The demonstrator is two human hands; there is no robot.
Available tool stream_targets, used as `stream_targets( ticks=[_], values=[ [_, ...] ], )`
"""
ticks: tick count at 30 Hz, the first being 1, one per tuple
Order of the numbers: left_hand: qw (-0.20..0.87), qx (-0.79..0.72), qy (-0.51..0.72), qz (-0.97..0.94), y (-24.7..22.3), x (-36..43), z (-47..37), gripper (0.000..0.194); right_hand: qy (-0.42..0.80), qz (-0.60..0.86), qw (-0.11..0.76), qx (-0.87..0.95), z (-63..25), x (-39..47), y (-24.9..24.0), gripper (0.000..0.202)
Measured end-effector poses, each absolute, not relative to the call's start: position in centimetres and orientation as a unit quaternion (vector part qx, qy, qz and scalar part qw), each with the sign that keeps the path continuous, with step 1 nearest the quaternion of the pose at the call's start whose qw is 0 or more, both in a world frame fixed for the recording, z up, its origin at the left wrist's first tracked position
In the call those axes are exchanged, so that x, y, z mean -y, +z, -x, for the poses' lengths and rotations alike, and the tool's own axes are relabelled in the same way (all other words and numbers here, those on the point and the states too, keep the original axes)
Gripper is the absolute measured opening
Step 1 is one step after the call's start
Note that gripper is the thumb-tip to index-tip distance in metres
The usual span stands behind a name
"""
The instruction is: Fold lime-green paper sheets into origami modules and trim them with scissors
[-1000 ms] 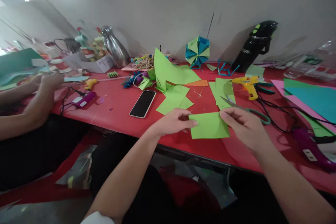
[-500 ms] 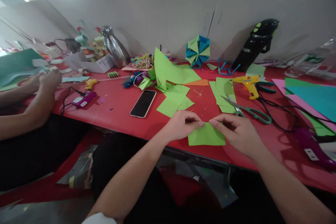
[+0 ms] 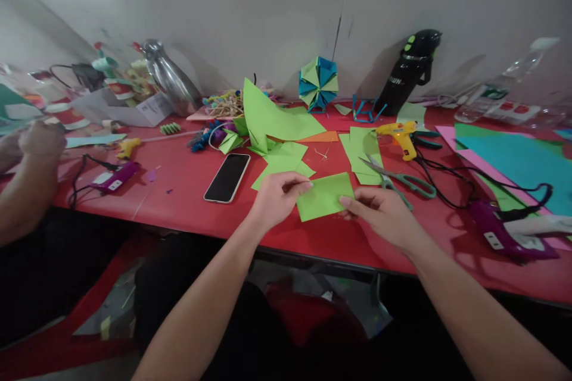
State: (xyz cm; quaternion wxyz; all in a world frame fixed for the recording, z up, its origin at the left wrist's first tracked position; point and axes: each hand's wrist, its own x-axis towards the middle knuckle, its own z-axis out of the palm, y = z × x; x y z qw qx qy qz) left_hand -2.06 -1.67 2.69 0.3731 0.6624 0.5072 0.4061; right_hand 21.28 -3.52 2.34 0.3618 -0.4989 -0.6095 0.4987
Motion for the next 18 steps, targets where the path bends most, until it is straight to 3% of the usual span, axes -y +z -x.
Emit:
stream_targets(
  ticks=[6, 11, 18],
  values=[
    [0.596, -0.450, 0.429, -0.507, 2.1, 1.8, 1.1, 0.037, 0.484, 0.530, 0.494, 0.492, -21.0, 3.3, 1.6, 0.031],
    [0.579, -0.450, 0.496, -0.465, 1.4, 2.5, -0.5, 0.035, 0.587, 0.476, 0.523, 0.393, -19.8, 3.5, 0.1, 0.031],
    [0.618, -0.431, 0.441, -0.487, 1.9, 3.1, -1.4, 0.040, 0.564, 0.485, 0.509, 0.433, -18.6, 4.3, -0.1, 0.034]
  ],
)
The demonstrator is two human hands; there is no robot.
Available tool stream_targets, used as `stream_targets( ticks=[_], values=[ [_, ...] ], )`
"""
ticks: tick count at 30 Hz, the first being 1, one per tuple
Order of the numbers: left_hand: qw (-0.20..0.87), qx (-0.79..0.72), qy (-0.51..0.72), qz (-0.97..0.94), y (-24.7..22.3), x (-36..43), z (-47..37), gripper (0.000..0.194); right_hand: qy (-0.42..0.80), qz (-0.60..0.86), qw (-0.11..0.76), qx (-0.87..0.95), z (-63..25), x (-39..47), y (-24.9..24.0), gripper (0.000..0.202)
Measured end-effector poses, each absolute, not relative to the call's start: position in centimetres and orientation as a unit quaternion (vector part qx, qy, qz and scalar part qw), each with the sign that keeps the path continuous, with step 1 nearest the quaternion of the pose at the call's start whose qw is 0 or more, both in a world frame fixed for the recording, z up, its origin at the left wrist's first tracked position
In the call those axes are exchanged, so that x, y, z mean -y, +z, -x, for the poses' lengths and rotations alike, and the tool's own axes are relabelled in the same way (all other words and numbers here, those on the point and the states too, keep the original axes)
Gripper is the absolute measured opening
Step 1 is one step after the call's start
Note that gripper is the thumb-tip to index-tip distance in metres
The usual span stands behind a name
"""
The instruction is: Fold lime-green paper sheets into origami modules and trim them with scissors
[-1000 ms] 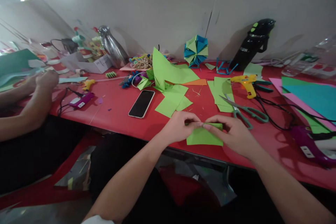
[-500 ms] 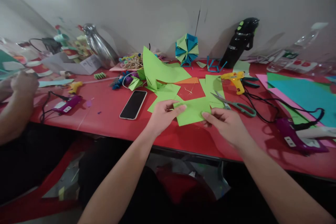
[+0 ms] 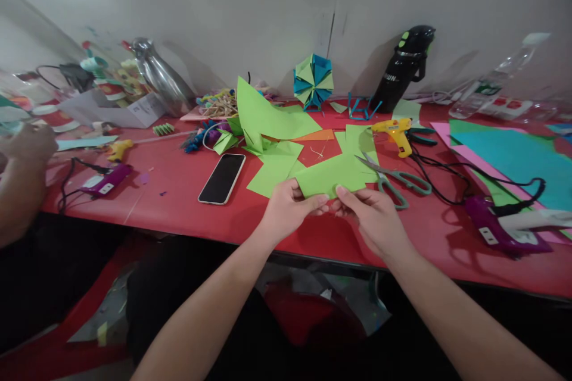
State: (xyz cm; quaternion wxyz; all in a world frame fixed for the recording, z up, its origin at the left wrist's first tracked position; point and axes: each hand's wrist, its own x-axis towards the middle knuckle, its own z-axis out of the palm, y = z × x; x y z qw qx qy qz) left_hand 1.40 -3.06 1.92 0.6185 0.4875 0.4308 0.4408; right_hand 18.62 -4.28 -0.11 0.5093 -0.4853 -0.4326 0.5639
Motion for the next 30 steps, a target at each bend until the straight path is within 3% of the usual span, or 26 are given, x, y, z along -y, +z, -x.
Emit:
stream_targets(
  ticks=[5, 9, 11, 13, 17, 26, 27, 30],
  values=[
    [0.622, -0.447, 0.451, -0.458, 1.9, 2.6, -0.7, 0.039, 0.471, 0.503, 0.567, 0.452, -21.1, 2.6, 0.4, 0.030],
    [0.591, -0.481, 0.468, -0.447, 1.8, 2.3, 1.0, 0.034, 0.360, 0.506, 0.679, 0.392, -24.9, 0.7, 1.4, 0.028],
    [0.585, -0.485, 0.465, -0.454, 1.9, 2.3, 1.4, 0.033, 0.364, 0.517, 0.661, 0.404, -25.2, 0.7, 1.7, 0.035],
    [0.591, -0.477, 0.457, -0.464, 2.0, 2.4, 1.4, 0.032, 0.417, 0.535, 0.588, 0.441, -24.2, 1.4, 1.8, 0.042],
    [0.603, -0.445, 0.438, -0.497, 2.2, 2.7, 0.8, 0.040, 0.535, 0.492, 0.439, 0.529, -21.2, 3.0, 1.7, 0.032],
    [0.606, -0.459, 0.429, -0.487, 2.1, 2.4, 0.9, 0.038, 0.530, 0.503, 0.420, 0.538, -21.6, 3.0, 1.0, 0.042],
    [0.598, -0.463, 0.429, -0.494, 2.1, 2.3, 1.0, 0.040, 0.510, 0.500, 0.419, 0.561, -21.7, 3.0, 0.9, 0.048],
    [0.580, -0.471, 0.405, -0.527, 2.3, 2.2, 1.1, 0.043, 0.408, 0.492, 0.408, 0.652, -21.9, 3.2, 0.5, 0.098]
  ],
)
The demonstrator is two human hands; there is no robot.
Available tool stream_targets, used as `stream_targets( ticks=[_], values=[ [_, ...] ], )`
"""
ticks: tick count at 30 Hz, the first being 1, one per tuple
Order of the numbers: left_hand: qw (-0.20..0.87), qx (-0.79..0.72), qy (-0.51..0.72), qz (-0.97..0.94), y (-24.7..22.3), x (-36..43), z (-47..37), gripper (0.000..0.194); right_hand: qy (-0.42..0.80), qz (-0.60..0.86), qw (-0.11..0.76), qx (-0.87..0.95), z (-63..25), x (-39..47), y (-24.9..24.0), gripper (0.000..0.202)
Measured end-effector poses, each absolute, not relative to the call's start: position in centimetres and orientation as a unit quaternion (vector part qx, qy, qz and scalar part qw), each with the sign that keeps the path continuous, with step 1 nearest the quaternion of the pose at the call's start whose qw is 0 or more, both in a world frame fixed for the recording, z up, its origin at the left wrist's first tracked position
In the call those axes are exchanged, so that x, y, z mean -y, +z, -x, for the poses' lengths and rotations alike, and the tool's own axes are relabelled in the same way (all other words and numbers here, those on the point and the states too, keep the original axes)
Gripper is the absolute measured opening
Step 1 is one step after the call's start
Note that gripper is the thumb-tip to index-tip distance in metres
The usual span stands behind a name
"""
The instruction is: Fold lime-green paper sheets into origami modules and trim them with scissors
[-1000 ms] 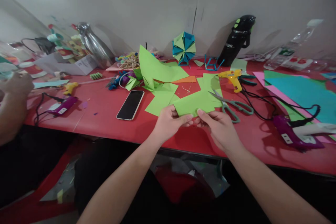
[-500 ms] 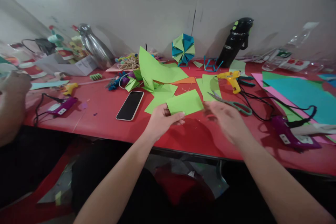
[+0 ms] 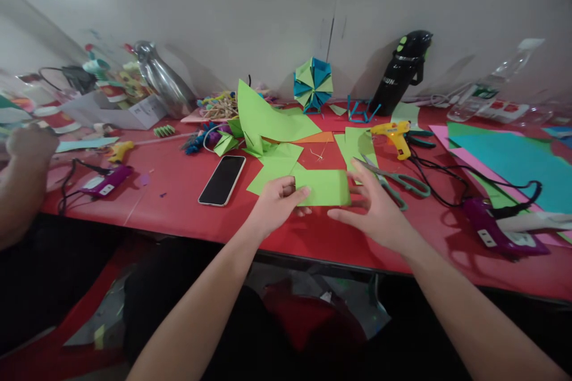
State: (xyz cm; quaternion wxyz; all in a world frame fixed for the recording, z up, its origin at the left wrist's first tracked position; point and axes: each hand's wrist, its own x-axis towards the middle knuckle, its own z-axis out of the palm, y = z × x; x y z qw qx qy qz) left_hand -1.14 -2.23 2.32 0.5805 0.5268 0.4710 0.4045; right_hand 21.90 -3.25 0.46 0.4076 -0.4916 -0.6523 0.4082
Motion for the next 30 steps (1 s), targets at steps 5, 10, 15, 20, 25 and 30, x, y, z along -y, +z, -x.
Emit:
stream_targets(
  ticks=[5, 10, 15, 20, 25, 30],
  values=[
    [0.608, -0.449, 0.362, -0.545, 2.8, 2.5, 1.0, 0.040, 0.306, 0.481, 0.354, 0.741, -21.7, 3.6, 0.4, 0.076],
    [0.658, -0.373, 0.374, -0.536, 2.6, 2.9, 1.0, 0.055, 0.360, 0.503, 0.354, 0.702, -21.0, 3.8, 1.2, 0.057],
    [0.619, -0.405, 0.412, -0.532, 1.7, 2.3, 1.0, 0.054, 0.505, 0.478, 0.385, 0.607, -20.8, 3.9, 1.5, 0.041],
    [0.641, -0.410, 0.448, -0.469, 1.2, 1.5, 1.4, 0.062, 0.528, 0.533, 0.410, 0.519, -21.5, 3.3, 1.3, 0.036],
    [0.643, -0.404, 0.439, -0.481, 0.9, 1.2, 1.2, 0.068, 0.566, 0.465, 0.467, 0.496, -22.0, 2.8, 1.3, 0.030],
    [0.490, -0.432, 0.467, -0.596, 0.7, 0.7, 1.1, 0.050, 0.572, 0.446, 0.474, 0.499, -21.9, 2.8, 1.6, 0.028]
  ],
)
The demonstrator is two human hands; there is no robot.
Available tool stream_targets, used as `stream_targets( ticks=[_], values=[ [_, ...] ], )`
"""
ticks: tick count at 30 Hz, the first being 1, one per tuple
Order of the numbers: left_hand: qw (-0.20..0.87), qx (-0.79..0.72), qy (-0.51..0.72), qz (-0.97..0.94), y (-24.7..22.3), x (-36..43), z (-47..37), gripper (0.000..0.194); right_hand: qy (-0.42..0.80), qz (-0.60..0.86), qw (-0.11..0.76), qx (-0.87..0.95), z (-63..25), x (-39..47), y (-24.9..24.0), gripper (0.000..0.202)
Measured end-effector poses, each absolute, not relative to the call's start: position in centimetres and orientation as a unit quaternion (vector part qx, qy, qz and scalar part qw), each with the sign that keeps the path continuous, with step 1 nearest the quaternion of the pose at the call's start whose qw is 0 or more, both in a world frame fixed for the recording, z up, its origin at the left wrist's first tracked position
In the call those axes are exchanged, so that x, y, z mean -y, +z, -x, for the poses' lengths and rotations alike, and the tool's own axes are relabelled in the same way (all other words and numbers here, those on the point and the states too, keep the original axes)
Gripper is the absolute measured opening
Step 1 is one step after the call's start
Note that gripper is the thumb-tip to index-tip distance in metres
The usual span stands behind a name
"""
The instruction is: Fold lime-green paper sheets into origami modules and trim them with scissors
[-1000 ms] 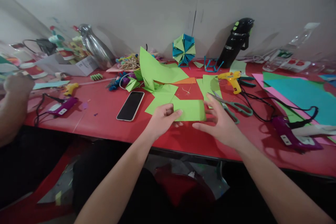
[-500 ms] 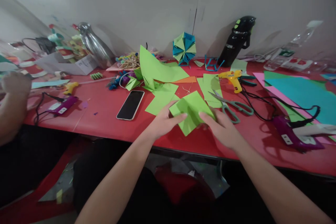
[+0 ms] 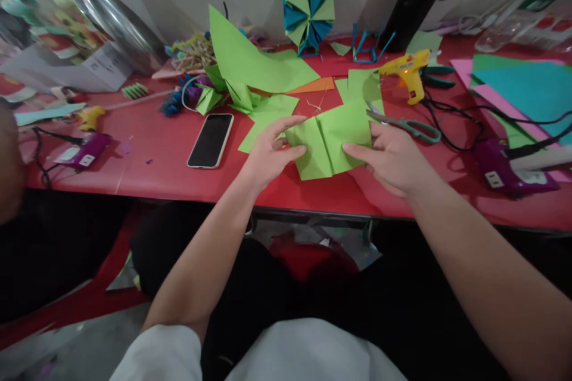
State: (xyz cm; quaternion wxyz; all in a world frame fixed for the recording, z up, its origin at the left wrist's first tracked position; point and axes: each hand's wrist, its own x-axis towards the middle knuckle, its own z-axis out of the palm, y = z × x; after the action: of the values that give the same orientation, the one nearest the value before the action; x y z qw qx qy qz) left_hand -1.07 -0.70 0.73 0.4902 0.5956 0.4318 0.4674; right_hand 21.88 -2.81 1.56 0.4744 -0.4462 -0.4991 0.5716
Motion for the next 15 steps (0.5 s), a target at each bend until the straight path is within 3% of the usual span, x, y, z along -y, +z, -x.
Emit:
stream_targets(
  ticks=[4, 8, 15],
  values=[
    [0.532, -0.457, 0.449, -0.553, 1.1, 0.8, 1.1, 0.029, 0.548, 0.465, 0.480, 0.504, -21.9, 2.9, 1.7, 0.027],
    [0.554, -0.436, 0.456, -0.543, 1.8, 1.2, 0.9, 0.041, 0.505, 0.481, 0.480, 0.533, -22.0, 2.8, 1.2, 0.024],
    [0.551, -0.418, 0.466, -0.552, 2.0, 1.4, 0.8, 0.036, 0.424, 0.522, 0.468, 0.573, -22.4, 2.5, 0.5, 0.014]
  ],
)
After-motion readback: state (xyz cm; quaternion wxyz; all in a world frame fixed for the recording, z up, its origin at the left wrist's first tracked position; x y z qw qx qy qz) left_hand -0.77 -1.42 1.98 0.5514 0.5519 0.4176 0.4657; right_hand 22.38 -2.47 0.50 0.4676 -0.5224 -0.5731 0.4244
